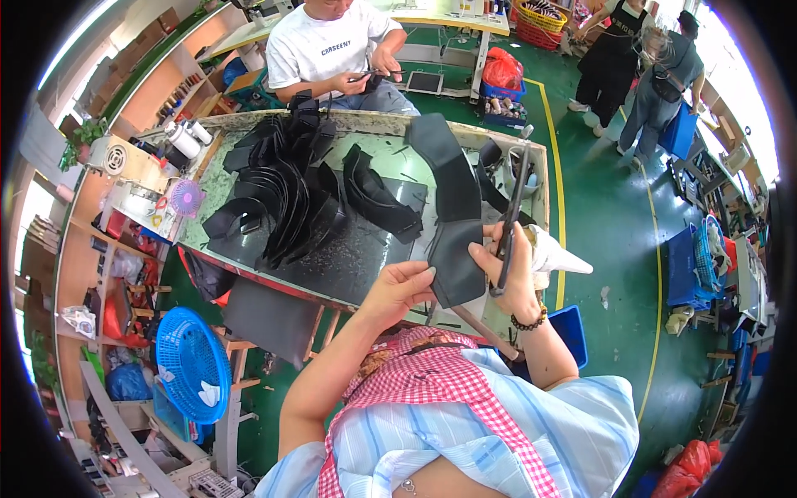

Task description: Trimming excess material from shoe components with scissors and bundling them together with a strap.

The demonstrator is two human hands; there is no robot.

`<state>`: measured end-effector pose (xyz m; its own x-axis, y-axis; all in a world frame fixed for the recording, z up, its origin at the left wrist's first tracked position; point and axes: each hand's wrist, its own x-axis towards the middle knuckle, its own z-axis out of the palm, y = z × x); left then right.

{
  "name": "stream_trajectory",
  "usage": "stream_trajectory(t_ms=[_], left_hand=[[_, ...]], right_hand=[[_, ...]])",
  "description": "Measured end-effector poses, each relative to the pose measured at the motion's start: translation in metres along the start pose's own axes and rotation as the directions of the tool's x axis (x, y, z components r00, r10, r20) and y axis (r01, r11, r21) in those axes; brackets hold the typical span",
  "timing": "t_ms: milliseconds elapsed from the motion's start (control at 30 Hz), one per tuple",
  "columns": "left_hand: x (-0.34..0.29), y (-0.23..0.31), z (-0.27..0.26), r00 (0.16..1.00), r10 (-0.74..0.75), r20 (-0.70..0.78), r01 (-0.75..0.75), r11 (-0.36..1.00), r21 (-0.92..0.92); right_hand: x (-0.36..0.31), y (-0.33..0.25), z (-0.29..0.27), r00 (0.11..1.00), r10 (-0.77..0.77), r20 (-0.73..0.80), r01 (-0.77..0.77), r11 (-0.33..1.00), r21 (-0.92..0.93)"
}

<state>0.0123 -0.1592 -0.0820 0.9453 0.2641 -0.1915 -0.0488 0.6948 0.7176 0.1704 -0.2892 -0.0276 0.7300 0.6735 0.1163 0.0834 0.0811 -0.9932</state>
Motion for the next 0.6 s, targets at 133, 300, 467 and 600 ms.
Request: stream_trajectory(t_ms=[133, 300, 467, 600], left_hand=[[-0.022, 0.029, 0.033, 0.986, 0.124, 0.113, -0.121, 0.992, -0.032], [-0.053, 0.053, 0.053, 0.978, 0.208, 0.007, -0.205, 0.958, 0.201], [-0.072, 0.071, 0.065, 0.910, 0.403, -0.093, -0.347, 0.867, 0.358], [-0.080, 0.093, 0.053, 0.790, 0.587, -0.177, -0.440, 0.743, 0.504]], right_hand=[[0.011, -0.007, 0.001, 0.992, -0.013, 0.128, -0.032, 0.938, 0.344], [0.020, -0.011, 0.020, 0.963, -0.101, 0.250, 0.017, 0.948, 0.317], [0.018, -0.048, 0.043, 0.967, -0.083, 0.240, 0.053, 0.991, 0.127], [0.009, -0.045, 0.025, 0.825, -0.078, 0.560, -0.080, 0.964, 0.253]])
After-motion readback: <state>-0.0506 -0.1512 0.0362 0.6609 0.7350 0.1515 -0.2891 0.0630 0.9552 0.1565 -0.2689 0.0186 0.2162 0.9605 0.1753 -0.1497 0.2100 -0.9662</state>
